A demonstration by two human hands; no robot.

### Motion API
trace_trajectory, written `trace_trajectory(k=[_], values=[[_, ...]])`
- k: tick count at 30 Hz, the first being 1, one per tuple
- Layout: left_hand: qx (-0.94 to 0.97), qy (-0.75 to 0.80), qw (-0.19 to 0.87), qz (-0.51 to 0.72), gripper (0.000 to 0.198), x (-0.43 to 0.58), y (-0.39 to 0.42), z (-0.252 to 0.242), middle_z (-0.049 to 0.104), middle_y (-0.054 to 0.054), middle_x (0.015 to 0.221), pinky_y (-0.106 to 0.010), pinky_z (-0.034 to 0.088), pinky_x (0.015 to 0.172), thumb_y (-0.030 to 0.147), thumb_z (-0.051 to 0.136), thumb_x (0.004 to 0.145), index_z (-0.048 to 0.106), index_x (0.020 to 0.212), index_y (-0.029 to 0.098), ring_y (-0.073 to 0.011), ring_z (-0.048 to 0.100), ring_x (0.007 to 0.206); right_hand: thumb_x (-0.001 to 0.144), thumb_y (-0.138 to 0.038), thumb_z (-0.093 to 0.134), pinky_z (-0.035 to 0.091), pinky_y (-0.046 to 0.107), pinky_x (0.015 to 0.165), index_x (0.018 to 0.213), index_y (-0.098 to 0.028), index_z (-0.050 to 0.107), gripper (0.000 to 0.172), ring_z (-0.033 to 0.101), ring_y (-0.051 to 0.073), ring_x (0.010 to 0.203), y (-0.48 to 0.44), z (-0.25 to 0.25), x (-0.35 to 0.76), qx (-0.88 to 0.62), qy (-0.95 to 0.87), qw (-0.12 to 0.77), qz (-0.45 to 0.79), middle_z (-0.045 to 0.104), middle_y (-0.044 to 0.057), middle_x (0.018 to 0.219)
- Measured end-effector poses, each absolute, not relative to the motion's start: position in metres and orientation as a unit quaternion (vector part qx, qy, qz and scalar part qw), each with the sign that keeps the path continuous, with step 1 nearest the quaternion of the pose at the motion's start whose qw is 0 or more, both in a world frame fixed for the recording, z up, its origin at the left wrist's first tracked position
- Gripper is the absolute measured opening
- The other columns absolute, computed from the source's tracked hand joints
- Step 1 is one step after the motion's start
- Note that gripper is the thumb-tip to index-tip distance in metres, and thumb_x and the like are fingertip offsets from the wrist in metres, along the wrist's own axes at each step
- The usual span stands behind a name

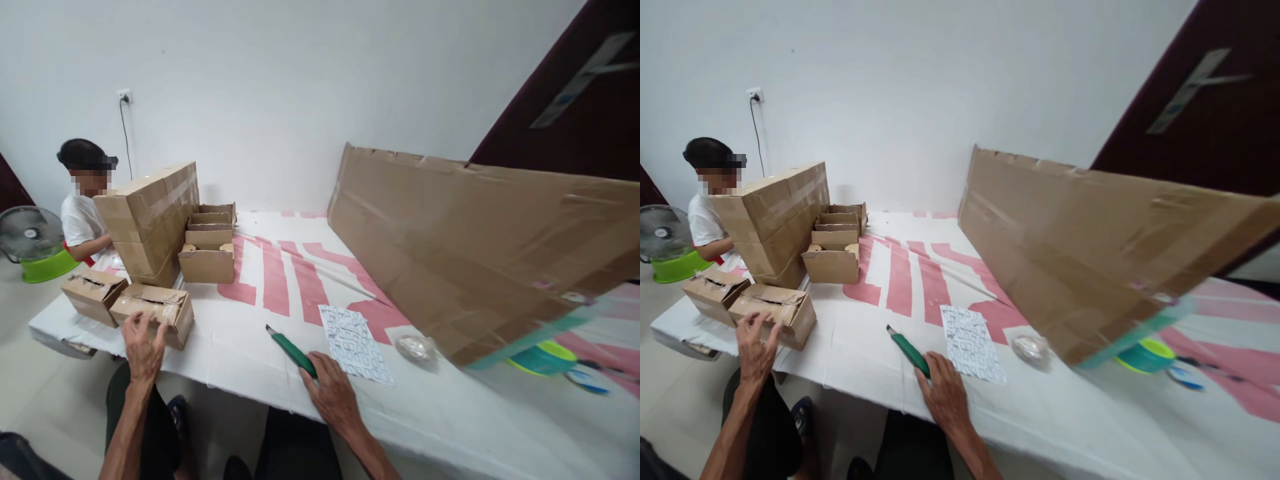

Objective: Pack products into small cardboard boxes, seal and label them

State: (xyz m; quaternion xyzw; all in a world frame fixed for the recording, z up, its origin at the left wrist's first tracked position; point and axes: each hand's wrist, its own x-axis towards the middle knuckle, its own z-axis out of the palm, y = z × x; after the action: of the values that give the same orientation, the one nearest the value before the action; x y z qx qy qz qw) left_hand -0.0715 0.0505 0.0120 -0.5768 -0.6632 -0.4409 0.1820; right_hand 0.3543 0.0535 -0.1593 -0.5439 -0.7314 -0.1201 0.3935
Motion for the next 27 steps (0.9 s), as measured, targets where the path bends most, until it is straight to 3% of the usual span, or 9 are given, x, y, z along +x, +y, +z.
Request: trace_trajectory(k=[3,6,10,15,19,23,27], values=[[-0.506,-0.698,0.186,-0.472,0.049,-0.103,0.06,0.025,0.054,-0.02,0.131,-0.056,0.043,0.117,0.053,0.062,0.092,0.069,0.121,0.015,-0.0382,0.052,0.13,0.109,-0.044,0.041,0.052,0.045,0.092,0.12,-0.02,0.062,0.034,0.064,0.03,0.108,0.054,-0.162,0.354,-0.55,-0.728,0.395,-0.108,0.071,0.014,0.114],[-0.453,-0.745,0.125,-0.473,0.061,-0.132,0.071,0.034,0.057,-0.021,0.131,-0.059,0.039,0.12,0.055,0.065,0.083,0.065,0.125,0.011,-0.0409,0.047,0.137,0.108,-0.045,0.041,0.052,0.046,0.092,0.12,-0.02,0.063,0.035,0.064,0.031,0.109,0.055,-0.164,0.354,-0.558,-0.724,0.394,-0.096,0.071,0.014,0.114],[-0.41,-0.786,0.0,-0.462,0.077,-0.151,0.081,0.037,0.062,-0.019,0.126,-0.057,0.045,0.115,0.059,0.073,0.073,0.06,0.132,0.011,-0.0397,0.056,0.128,0.109,-0.047,0.04,0.052,0.046,0.094,0.12,-0.021,0.063,0.037,0.064,0.031,0.109,0.055,-0.164,0.354,-0.556,-0.723,0.399,-0.094,0.07,0.014,0.114],[-0.41,-0.768,-0.035,-0.491,0.098,-0.134,0.073,0.029,0.059,-0.02,0.132,-0.056,0.047,0.114,0.067,0.079,0.061,0.058,0.137,0.01,-0.0393,0.059,0.126,0.108,-0.046,0.042,0.053,0.046,0.093,0.12,-0.02,0.063,0.035,0.064,0.031,0.108,0.055,-0.163,0.354,-0.552,-0.724,0.4,-0.103,0.071,0.014,0.115],[-0.472,-0.713,-0.151,-0.497,0.093,-0.108,0.055,0.018,0.063,-0.017,0.128,-0.056,0.056,0.102,0.073,0.083,0.059,0.064,0.128,0.014,-0.0372,0.066,0.114,0.109,-0.046,0.042,0.053,0.046,0.092,0.12,-0.02,0.063,0.035,0.065,0.031,0.108,0.055,-0.164,0.355,-0.551,-0.727,0.394,-0.111,0.071,0.014,0.114],[-0.511,-0.62,-0.326,-0.499,0.084,-0.097,0.047,0.008,0.067,-0.017,0.128,-0.052,0.058,0.099,0.061,0.094,0.055,0.064,0.121,0.019,-0.0397,0.062,0.129,0.109,-0.046,0.042,0.053,0.046,0.093,0.12,-0.02,0.063,0.036,0.065,0.031,0.108,0.054,-0.164,0.356,-0.548,-0.728,0.398,-0.109,0.071,0.015,0.114],[-0.521,-0.547,-0.422,-0.501,0.104,-0.095,0.054,0.002,0.059,-0.02,0.148,-0.054,0.053,0.11,0.044,0.103,0.042,0.058,0.133,0.023,-0.0431,0.052,0.144,0.108,-0.047,0.041,0.054,0.047,0.092,0.12,-0.02,0.063,0.036,0.065,0.032,0.108,0.054,-0.165,0.356,-0.55,-0.727,0.397,-0.103,0.071,0.015,0.113]])
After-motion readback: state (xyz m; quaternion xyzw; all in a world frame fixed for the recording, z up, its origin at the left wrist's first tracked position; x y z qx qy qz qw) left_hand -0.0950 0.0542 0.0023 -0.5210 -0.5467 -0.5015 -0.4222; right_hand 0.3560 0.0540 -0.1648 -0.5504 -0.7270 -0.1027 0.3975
